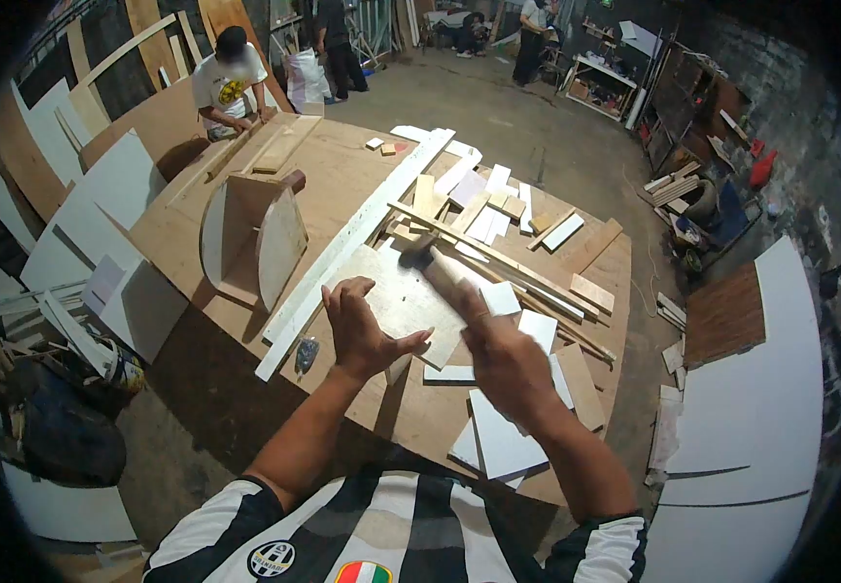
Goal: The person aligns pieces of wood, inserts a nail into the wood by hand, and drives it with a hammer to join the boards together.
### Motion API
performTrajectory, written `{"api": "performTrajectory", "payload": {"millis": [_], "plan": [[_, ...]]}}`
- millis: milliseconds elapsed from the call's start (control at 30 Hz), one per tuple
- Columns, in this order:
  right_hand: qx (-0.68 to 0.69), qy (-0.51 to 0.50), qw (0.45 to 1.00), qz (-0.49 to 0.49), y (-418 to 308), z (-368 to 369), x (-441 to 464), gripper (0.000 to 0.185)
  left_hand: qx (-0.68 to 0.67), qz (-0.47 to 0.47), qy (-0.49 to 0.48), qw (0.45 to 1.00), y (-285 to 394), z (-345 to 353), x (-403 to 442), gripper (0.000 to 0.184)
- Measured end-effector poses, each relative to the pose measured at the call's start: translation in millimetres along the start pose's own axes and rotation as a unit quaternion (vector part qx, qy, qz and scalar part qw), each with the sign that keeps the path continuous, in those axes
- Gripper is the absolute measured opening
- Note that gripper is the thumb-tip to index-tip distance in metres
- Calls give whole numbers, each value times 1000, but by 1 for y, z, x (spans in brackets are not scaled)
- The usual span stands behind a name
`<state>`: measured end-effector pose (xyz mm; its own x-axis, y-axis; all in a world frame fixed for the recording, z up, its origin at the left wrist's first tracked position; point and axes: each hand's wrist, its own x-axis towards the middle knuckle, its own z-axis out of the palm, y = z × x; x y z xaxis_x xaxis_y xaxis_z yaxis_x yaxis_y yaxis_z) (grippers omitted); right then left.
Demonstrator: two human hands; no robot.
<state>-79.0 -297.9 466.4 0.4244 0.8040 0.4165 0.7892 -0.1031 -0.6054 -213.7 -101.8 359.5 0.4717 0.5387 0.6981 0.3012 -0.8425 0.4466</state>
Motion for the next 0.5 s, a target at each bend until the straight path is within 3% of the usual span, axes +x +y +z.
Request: {"api": "performTrajectory", "payload": {"millis": [67,100,233,333,367,500], "plan": [[-116,-183,974,69,10,13,-3,63,-10,18,22,1000,-3,4,-1,108],[-164,-206,961,83,-7,-2,6,64,-16,7,12,1000,-4,5,-1,108],[-86,-97,991,34,-9,-13,13,65,12,14,11,1000,-3,6,-5,109],[-120,-125,984,32,2,-2,1,65,8,21,11,1000,-5,6,-4,109],[-134,-189,969,91,2,7,0,64,1,25,21,999,-3,5,-3,109],[-116,-159,978,64,-9,-9,9,62,8,19,23,1000,-2,7,-3,110]]}}
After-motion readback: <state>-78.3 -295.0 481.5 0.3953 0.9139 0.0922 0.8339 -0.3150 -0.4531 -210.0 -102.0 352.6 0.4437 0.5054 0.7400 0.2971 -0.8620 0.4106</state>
